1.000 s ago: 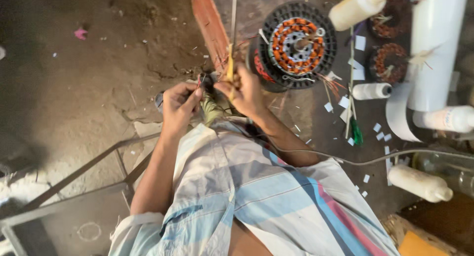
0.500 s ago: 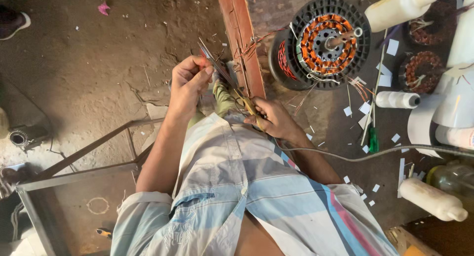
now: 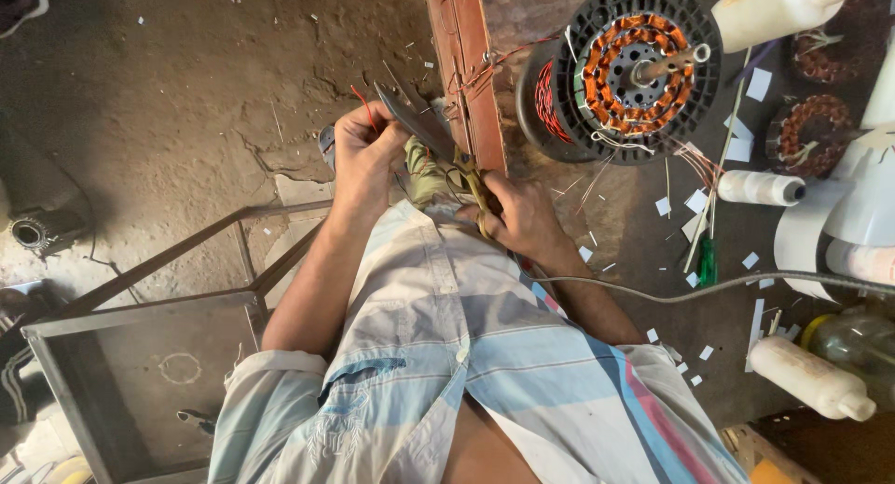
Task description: The person winds copper wire around a motor stator, trims excess wire with shears, and inserts small white insulating pieces into the stator slots. The person repeatedly adjusts the stator and wires by hand while working at a cluttered workbench.
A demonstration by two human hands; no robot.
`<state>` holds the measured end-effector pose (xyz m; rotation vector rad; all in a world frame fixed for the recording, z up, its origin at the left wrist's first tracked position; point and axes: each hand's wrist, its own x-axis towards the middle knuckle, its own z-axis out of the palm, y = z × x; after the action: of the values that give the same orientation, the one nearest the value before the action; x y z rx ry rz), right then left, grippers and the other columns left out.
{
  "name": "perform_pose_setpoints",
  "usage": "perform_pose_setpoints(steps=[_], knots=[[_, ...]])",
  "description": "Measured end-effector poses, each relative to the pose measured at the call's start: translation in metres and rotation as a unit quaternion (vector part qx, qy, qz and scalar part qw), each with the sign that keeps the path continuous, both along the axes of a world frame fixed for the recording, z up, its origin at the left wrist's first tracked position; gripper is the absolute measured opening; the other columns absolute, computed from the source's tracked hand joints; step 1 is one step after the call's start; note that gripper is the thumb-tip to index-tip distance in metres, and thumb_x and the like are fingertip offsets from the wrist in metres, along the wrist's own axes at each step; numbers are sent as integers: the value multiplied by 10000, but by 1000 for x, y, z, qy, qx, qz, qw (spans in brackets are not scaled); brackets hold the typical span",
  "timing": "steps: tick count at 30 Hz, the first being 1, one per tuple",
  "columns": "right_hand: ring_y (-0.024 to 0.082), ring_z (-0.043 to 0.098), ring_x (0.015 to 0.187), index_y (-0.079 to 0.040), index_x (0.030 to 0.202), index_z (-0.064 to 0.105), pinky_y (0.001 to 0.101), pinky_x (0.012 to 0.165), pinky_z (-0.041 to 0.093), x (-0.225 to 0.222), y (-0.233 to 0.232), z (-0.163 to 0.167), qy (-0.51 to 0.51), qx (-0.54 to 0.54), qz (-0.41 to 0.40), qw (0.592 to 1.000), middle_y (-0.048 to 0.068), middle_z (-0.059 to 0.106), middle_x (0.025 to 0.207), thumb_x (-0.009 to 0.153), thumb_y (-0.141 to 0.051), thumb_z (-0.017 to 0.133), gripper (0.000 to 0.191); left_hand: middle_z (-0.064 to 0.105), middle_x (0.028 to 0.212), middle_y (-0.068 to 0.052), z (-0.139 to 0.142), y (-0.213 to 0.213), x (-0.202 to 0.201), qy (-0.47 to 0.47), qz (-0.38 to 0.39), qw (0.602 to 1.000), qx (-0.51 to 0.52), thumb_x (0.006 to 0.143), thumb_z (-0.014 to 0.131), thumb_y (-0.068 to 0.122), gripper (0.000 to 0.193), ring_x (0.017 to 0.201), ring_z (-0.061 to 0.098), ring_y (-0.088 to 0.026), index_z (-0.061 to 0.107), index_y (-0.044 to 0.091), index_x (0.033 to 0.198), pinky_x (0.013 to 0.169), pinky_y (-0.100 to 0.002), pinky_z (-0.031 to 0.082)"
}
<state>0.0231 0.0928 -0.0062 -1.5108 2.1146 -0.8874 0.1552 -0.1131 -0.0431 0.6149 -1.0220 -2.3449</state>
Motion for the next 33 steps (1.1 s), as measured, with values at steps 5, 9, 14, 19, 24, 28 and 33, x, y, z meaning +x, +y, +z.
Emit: perform_pose_setpoints(steps=[5, 9, 14, 19, 24, 28, 33], knots=[[387, 673, 664, -27, 974, 607, 476, 593, 513, -2, 0, -3, 56, 27, -11, 998, 185, 677, 753, 893, -335, 784, 365, 530, 691, 93, -2, 4, 1, 7, 4, 1000, 13, 996, 688, 36, 53, 537, 337, 17, 717, -2, 1016, 478, -202, 231], [375, 686, 670, -34, 954, 608, 472, 597, 524, -5, -1, -4, 79, 23, -11, 997, 177, 687, 750, 876, -325, 809, 362, 577, 750, 72, -6, 5, -1, 7, 16, 1000, 21, 988, 669, 18, 62, 542, 350, 9, 710, -7, 1027, 475, -207, 236], [364, 685, 625, -17, 958, 614, 460, 553, 521, -7, -3, -12, 80, 7, 2, 997, 168, 676, 693, 870, -311, 827, 373, 594, 773, 60, -14, 6, 1, 2, 25, 999, 34, 1001, 645, -11, 57, 541, 351, 4, 701, -3, 1012, 475, -209, 232], [348, 685, 623, -43, 916, 610, 466, 574, 521, -7, -6, -30, 86, 12, 27, 996, 148, 665, 675, 917, -265, 803, 294, 566, 760, 70, -27, 5, 6, -4, 42, 998, 36, 1013, 662, 22, 39, 535, 321, 12, 695, 7, 1000, 466, -210, 216], [337, 624, 547, -52, 833, 583, 462, 560, 483, -5, -8, -30, 52, -6, 20, 998, 123, 573, 593, 784, -489, 838, 508, 536, 713, 71, -33, 6, 7, 29, 48, 998, 38, 1042, 695, 87, 86, 533, 339, -8, 672, 19, 995, 469, -221, 226], [339, 606, 581, -56, 793, 550, 452, 588, 463, 0, -5, -12, 35, 4, 2, 999, 100, 542, 601, 765, -616, 836, 629, 557, 703, 46, -27, 12, 2, 58, 49, 997, 28, 1042, 695, 127, 119, 531, 363, -26, 683, 8, 1039, 481, -236, 245], [336, 612, 604, -26, 919, 618, 453, 606, 475, 3, -4, 4, 47, -23, -19, 998, 103, 563, 633, 765, -607, 843, 642, 536, 692, 71, -18, 26, -5, 39, 35, 999, 5, 1043, 699, 156, 148, 530, 349, -3, 687, 11, 1068, 478, -224, 234]])
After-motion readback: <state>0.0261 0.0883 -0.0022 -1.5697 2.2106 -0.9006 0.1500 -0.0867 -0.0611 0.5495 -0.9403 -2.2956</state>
